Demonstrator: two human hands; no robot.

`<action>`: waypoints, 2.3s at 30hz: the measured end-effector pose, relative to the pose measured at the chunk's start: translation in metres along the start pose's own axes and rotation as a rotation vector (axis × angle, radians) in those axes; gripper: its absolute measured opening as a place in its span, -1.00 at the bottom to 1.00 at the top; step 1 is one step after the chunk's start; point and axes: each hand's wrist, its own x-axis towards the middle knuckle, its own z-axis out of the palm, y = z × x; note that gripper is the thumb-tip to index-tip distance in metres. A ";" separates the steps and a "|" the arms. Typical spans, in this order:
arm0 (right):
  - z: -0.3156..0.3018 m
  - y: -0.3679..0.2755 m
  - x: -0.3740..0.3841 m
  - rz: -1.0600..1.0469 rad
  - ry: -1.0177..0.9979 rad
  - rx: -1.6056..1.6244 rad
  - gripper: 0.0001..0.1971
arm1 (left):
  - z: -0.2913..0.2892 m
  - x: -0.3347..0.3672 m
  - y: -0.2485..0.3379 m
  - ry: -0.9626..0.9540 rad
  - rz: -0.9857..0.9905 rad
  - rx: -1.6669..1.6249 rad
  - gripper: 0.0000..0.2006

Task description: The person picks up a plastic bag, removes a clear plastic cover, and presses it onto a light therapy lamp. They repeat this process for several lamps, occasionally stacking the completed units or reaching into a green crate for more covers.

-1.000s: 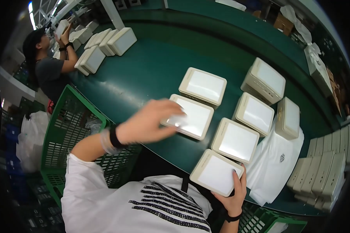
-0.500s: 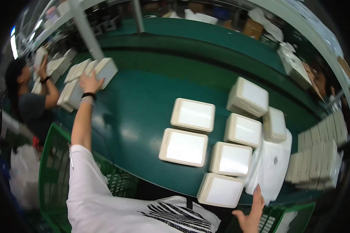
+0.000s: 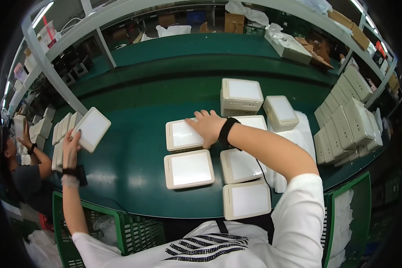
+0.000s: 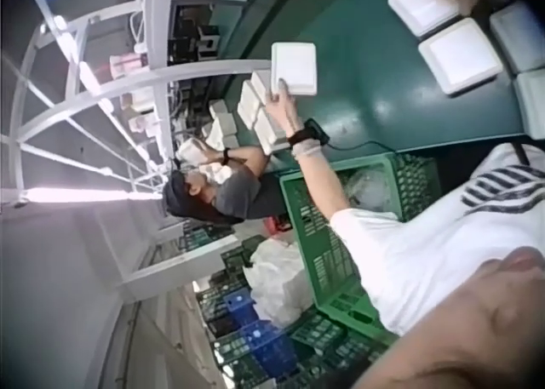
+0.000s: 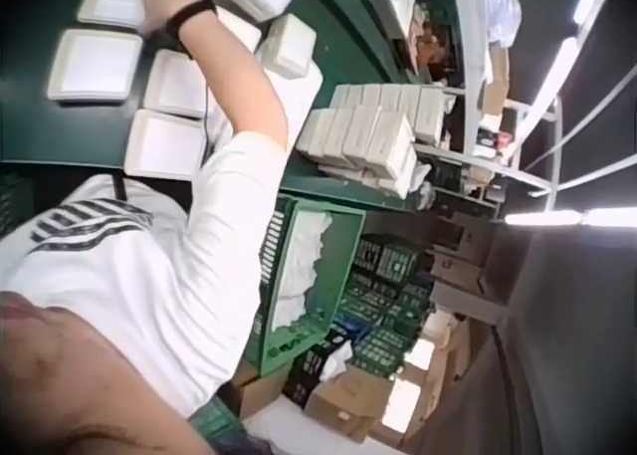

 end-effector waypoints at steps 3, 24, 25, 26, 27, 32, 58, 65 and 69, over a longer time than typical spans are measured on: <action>0.008 0.002 0.019 -0.036 -0.189 0.073 -0.05 | -0.004 -0.092 0.056 -0.199 -0.092 -0.235 -0.57; 0.041 -0.067 -0.036 -0.243 0.139 0.364 -0.02 | 0.172 -0.225 0.043 -1.091 -0.720 -0.234 -0.56; 0.043 -0.063 -0.037 -0.235 0.175 0.379 -0.02 | 0.175 -0.226 0.045 -1.084 -0.713 -0.241 -0.56; 0.044 -0.060 -0.037 -0.239 0.208 0.392 -0.02 | 0.179 -0.227 0.047 -1.065 -0.707 -0.255 -0.57; 0.045 -0.057 -0.039 -0.272 0.199 0.388 -0.02 | 0.183 -0.228 0.048 -1.034 -0.716 -0.271 -0.57; 0.010 -0.057 -0.058 -0.188 0.166 0.532 -0.19 | 0.182 -0.238 0.065 -0.866 -0.261 0.154 -0.58; 0.021 -0.161 -0.192 -0.104 -0.628 1.600 -0.33 | -0.253 -0.613 -0.162 -0.184 -1.353 1.060 0.21; 0.017 -0.207 -0.170 -0.007 -0.660 1.532 -0.34 | -0.257 -0.619 -0.184 -0.396 -1.282 1.008 0.15; 0.015 -0.224 -0.159 0.012 -0.714 1.442 -0.34 | -0.265 -0.646 -0.204 -0.220 -1.142 0.790 0.03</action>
